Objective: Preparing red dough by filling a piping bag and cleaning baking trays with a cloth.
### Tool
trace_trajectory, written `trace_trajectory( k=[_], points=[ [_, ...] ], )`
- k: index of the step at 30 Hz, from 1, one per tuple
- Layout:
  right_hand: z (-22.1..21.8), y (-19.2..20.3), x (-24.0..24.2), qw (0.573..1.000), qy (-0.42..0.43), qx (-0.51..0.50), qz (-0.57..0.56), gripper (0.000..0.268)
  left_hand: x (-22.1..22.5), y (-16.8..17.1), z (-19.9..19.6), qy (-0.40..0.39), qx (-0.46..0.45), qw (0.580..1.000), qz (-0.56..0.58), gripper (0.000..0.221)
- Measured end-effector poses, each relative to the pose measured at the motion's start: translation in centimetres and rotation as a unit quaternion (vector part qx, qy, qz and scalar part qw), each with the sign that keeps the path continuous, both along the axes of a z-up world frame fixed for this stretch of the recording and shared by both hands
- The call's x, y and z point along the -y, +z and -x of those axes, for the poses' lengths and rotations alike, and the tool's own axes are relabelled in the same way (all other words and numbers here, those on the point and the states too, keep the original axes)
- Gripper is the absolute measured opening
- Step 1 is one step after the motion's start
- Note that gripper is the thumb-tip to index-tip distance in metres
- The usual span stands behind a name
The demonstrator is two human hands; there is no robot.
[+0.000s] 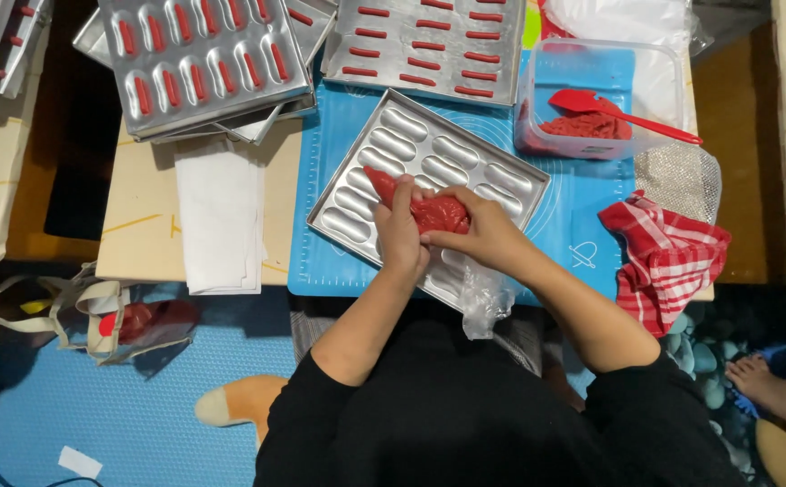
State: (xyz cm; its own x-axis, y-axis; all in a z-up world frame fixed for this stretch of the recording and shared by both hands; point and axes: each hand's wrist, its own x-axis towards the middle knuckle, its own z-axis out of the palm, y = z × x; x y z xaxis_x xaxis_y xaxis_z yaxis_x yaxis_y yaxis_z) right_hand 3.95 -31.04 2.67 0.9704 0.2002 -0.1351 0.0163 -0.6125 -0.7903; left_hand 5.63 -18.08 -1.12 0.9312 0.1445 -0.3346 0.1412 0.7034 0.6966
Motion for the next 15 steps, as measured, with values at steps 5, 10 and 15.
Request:
trace_trajectory(
  k=[5,10,15],
  points=[
    [-0.4,-1.9,0.4,0.999,-0.017,-0.022,0.040,0.068,0.7,-1.0,0.1,0.020,-0.027,0.999,0.028,0.035],
    [-0.5,-1.8,-0.3,0.999,-0.012,-0.033,0.008,0.061,-0.1,-1.0,0.2,0.016,-0.048,0.998,0.037,0.035],
    [0.3,-1.8,-1.2,0.999,0.015,-0.042,-0.006,0.061,-1.5,-1.7,0.9,0.045,-0.079,0.992,0.084,0.042]
  ],
)
